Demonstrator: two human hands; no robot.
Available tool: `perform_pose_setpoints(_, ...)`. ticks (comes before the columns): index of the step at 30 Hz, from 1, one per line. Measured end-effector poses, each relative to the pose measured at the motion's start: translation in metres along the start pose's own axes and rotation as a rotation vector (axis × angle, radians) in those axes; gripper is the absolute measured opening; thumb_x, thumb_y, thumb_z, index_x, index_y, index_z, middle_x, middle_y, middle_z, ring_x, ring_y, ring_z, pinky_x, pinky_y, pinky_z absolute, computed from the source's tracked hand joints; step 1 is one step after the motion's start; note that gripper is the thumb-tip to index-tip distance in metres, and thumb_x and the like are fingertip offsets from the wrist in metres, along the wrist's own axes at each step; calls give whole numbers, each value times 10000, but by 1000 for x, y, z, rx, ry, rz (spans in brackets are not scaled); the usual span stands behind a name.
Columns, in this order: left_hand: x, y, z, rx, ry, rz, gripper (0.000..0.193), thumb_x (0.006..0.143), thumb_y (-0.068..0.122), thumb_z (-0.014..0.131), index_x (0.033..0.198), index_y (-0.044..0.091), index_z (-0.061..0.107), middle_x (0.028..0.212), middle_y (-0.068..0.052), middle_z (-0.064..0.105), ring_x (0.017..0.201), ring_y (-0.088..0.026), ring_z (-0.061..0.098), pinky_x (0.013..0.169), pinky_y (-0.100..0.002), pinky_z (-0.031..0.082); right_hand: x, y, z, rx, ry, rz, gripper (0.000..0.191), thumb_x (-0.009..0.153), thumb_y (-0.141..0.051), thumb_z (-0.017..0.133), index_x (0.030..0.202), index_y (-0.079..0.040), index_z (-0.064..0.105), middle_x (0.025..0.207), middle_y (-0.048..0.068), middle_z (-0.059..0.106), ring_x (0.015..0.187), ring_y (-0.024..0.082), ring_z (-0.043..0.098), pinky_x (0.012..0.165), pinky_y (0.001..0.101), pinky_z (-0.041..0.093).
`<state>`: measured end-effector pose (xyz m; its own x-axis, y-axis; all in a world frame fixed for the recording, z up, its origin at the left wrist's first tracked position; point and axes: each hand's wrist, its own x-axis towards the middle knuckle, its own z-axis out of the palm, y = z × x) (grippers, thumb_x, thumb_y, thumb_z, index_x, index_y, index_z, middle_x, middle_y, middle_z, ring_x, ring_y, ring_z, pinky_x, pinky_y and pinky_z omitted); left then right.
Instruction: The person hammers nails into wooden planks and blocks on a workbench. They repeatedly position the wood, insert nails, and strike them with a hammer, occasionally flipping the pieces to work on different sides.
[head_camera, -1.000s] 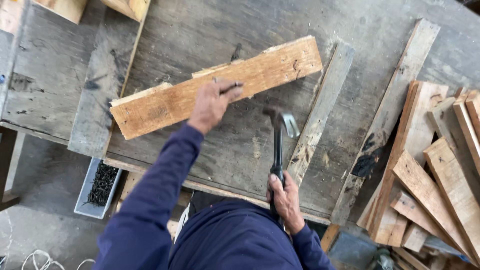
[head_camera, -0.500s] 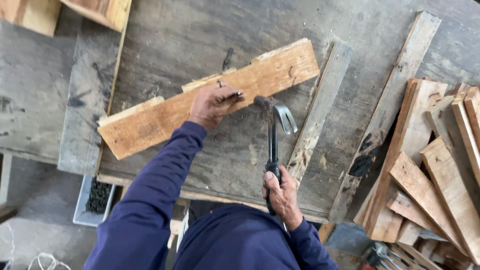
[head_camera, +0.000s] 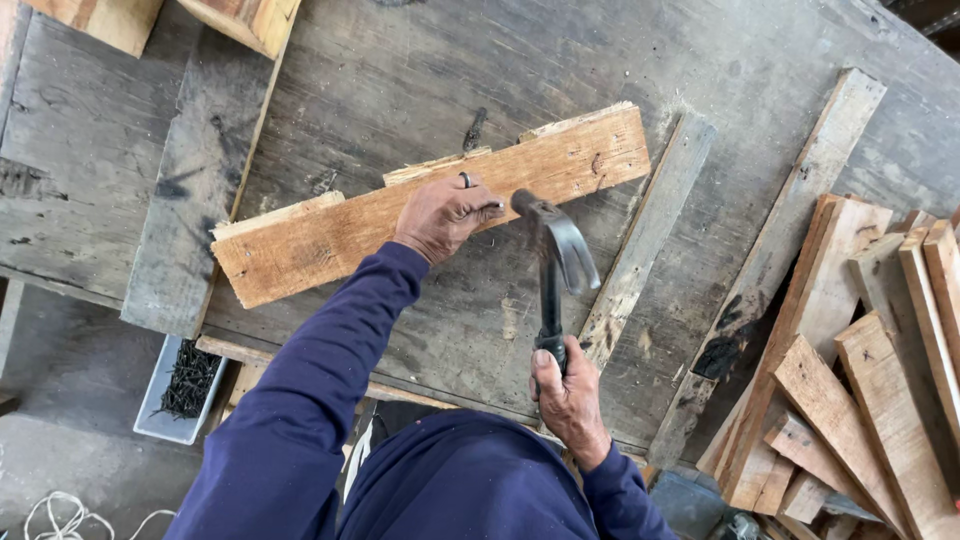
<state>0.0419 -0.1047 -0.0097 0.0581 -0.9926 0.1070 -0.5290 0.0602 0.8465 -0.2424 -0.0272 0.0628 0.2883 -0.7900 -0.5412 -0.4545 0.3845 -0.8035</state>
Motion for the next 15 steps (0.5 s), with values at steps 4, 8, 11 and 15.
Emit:
perform_pose_setpoints(4, 0, 4, -2, 19, -55, -80, 153, 942, 275, 761, 1011, 139, 751, 843, -27, 654, 778, -241, 641, 694, -383, 516, 4, -3, -3, -99, -39, 70, 319, 996, -356, 604, 992, -38, 578, 613, 3, 561, 495, 84, 551, 457, 260, 465)
perform_pose_setpoints(8, 4, 9, -8, -34, 25, 33, 285, 909, 193, 722, 1185, 123, 727, 880, -54, 656, 741, -222, 642, 657, -347, 531, 6, -7, -4, 30, -10, 126, 302, 963, -344, 605, 1043, -53, 602, 660, 6, 549, 502, 90, 543, 449, 262, 461)
perform_pose_setpoints(11, 5, 11, -12, -9, -9, 46, 439, 937, 44, 561, 1375, 37, 594, 950, -96, 601, 718, -181, 575, 636, -317, 528, -4, -16, -10, 216, -18, 33, 309, 990, -324, 615, 1012, -18, 575, 760, 26, 582, 548, 104, 566, 464, 272, 474)
perform_pose_setpoints(15, 4, 12, -10, -353, 319, -248, 397, 1051, 32, 380, 1413, 71, 537, 923, -30, 590, 747, -116, 554, 650, -287, 544, -24, -47, -42, 599, -51, -121, 412, 1003, -421, 580, 1042, -11, 607, 816, 94, 665, 606, 176, 620, 500, 303, 525)
